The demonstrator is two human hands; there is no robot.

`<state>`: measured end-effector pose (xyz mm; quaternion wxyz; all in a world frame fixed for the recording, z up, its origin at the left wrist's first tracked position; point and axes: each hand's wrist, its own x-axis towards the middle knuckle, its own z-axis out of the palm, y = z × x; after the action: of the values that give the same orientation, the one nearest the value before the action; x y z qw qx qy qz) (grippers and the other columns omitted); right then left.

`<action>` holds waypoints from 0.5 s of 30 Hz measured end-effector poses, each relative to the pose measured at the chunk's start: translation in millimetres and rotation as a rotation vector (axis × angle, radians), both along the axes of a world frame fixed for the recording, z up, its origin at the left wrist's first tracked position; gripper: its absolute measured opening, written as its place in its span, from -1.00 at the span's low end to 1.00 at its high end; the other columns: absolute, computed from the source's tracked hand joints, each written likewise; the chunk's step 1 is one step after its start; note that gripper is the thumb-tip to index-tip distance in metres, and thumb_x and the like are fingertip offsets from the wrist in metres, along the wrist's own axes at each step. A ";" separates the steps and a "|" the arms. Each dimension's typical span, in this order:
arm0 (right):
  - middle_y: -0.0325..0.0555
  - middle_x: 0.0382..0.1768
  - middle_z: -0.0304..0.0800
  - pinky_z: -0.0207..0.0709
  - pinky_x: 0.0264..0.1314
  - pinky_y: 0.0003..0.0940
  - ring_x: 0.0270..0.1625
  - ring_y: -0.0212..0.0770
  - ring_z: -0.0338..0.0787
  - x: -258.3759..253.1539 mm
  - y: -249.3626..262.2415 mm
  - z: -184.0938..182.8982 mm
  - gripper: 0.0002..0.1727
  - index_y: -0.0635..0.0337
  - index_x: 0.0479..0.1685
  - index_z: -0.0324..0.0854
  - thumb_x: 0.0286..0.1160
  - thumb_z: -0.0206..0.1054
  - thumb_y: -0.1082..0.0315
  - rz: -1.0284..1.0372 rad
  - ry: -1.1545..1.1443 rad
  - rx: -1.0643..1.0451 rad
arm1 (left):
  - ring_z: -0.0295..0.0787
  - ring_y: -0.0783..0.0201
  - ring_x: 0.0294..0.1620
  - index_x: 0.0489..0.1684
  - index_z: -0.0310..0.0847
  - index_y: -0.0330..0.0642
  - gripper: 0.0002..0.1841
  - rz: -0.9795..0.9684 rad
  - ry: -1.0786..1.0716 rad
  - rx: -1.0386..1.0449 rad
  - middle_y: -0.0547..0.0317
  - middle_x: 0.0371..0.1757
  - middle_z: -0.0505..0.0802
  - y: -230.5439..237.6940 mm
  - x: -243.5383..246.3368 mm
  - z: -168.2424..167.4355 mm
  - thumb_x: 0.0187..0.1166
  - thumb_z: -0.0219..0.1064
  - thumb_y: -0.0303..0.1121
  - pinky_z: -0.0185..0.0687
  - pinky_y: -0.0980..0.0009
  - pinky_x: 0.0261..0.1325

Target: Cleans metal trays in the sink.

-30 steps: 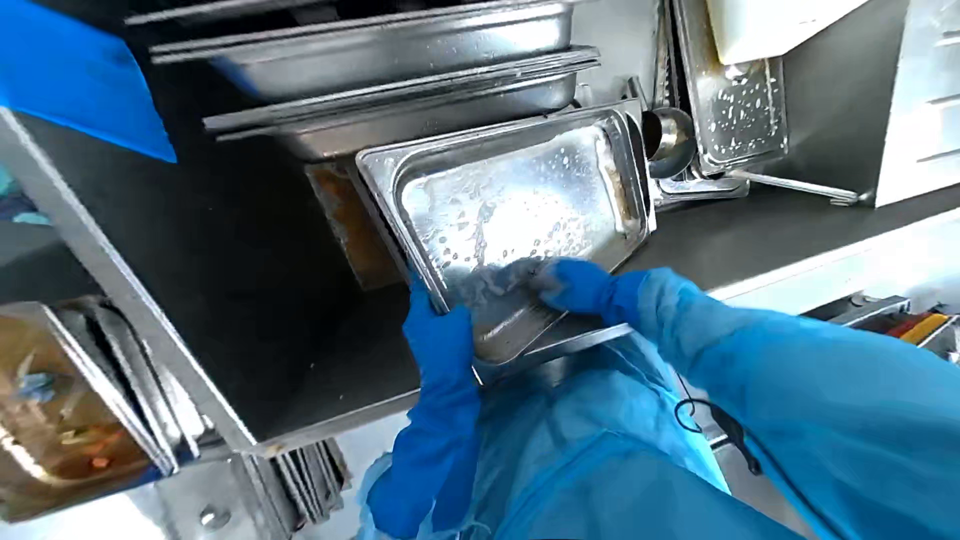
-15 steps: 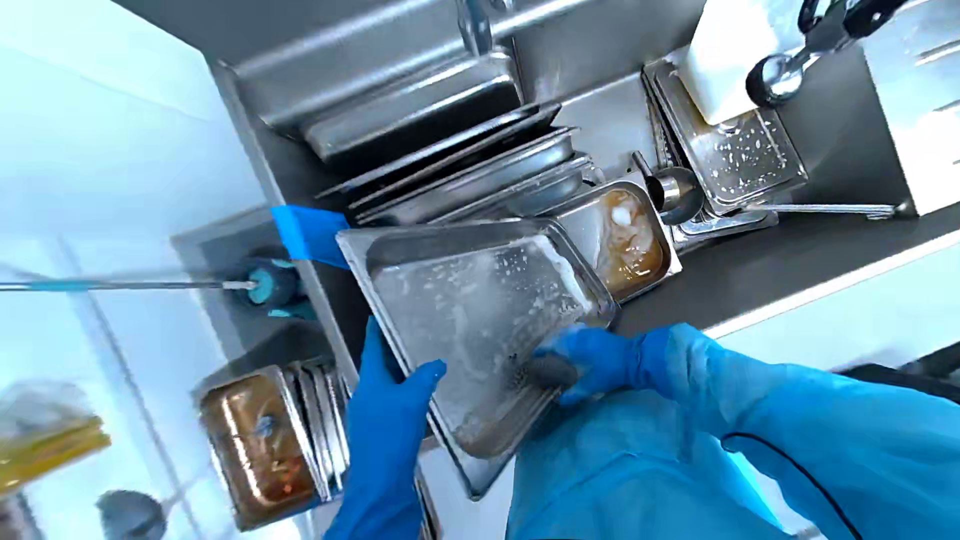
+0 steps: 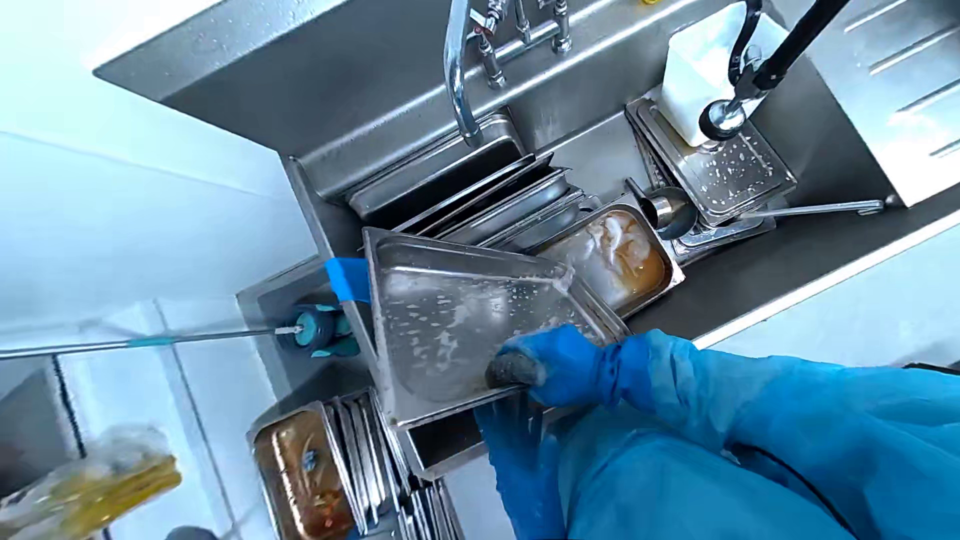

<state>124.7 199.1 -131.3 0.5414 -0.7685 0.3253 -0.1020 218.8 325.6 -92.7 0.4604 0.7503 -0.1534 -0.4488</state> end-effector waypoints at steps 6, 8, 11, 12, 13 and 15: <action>-0.01 0.11 0.86 0.67 0.04 0.34 0.15 0.10 0.84 35.9 45.2 11.7 -0.43 -0.03 0.41 0.63 0.32 0.52 0.16 0.180 0.081 0.066 | 0.82 0.31 -0.02 0.35 0.47 -0.38 -0.59 0.421 -0.133 -0.088 0.05 -0.01 0.82 17.2 12.2 -13.8 0.62 0.36 -0.35 0.82 0.28 0.08; 0.01 0.13 0.84 0.67 0.05 0.36 0.17 0.13 0.83 35.5 44.5 4.1 -0.37 -0.02 0.43 0.60 0.24 0.58 0.23 0.274 0.108 0.047 | 0.84 0.19 -0.03 0.37 0.46 -0.39 -0.57 0.531 -0.158 0.004 -0.07 0.03 0.82 17.1 13.0 -9.4 0.60 0.39 -0.37 0.86 0.17 -0.01; -0.03 0.20 0.82 0.67 0.19 0.31 0.26 0.07 0.80 28.4 46.3 -11.3 -0.31 -0.05 0.48 0.58 0.26 0.64 0.09 0.365 0.105 0.059 | 0.86 0.13 -0.03 0.38 0.46 -0.39 -0.57 0.641 -0.181 0.076 -0.14 0.06 0.81 23.9 10.3 -12.0 0.63 0.37 -0.38 0.87 0.09 -0.06; -0.05 0.21 0.82 0.67 0.25 0.29 0.28 0.05 0.79 22.8 43.5 -18.5 -0.29 -0.06 0.50 0.57 0.27 0.64 0.01 0.381 0.092 0.060 | 0.86 0.16 -0.06 0.37 0.45 -0.42 -0.58 0.657 -0.197 0.072 -0.13 0.03 0.80 26.9 11.4 -17.3 0.62 0.33 -0.39 0.87 0.12 -0.08; -0.05 0.23 0.82 0.66 0.29 0.28 0.30 0.04 0.79 13.4 39.1 -26.1 -0.26 -0.07 0.52 0.56 0.28 0.64 -0.04 0.398 0.081 0.054 | 0.85 0.19 -0.08 0.38 0.42 -0.45 -0.58 0.669 -0.203 0.072 -0.13 0.02 0.79 31.2 14.0 -20.8 0.63 0.28 -0.40 0.87 0.15 -0.07; -0.05 0.25 0.83 0.64 0.35 0.25 0.33 0.01 0.79 -20.2 29.3 -36.0 -0.27 -0.07 0.56 0.56 0.34 0.61 -0.06 0.437 0.087 0.027 | 0.81 0.22 -0.09 0.40 0.38 -0.50 -0.58 0.703 -0.203 0.067 -0.14 0.04 0.75 43.2 26.7 -18.2 0.66 0.21 -0.41 0.85 0.17 -0.05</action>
<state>104.5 228.4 -167.3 0.5464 -0.8171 0.1753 0.0554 245.5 368.8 -110.9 0.5443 0.8125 0.0837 -0.1913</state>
